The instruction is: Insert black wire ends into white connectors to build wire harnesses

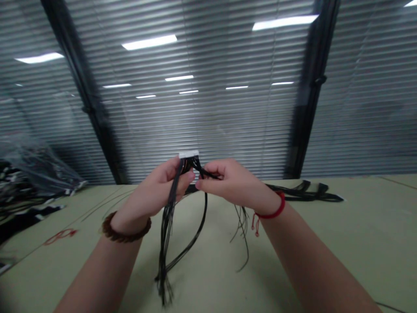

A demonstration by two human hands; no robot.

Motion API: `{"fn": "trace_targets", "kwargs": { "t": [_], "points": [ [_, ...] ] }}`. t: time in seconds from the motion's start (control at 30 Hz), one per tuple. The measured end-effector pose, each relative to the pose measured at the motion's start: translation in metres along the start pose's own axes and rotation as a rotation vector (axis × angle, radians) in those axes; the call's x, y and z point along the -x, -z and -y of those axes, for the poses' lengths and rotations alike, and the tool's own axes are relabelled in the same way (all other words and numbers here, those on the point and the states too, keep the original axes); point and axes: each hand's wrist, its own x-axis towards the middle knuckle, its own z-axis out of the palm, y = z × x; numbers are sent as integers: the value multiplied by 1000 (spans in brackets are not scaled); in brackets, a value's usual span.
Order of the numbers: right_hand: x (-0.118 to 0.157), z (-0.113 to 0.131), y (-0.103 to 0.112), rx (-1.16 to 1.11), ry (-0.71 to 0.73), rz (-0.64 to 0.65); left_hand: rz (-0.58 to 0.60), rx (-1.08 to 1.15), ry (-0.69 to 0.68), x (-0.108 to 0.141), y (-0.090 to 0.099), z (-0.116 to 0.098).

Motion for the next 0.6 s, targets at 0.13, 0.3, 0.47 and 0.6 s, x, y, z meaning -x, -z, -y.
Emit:
{"fn": "trace_targets", "kwargs": {
  "t": [0.13, 0.3, 0.47, 0.6],
  "points": [
    [-2, -3, -7, 166, 53, 31, -78, 20, -101, -3, -1, 5],
    [-2, 3, -17, 347, 124, -34, -142, -40, -124, -3, 0, 5],
    [-2, 4, -17, 446, 142, -89, -241, -205, -182, -4, 0, 4],
    [-3, 0, -10, 400, 129, -50, -250, -284, -206, -5, 2, 4]
  ]
}}
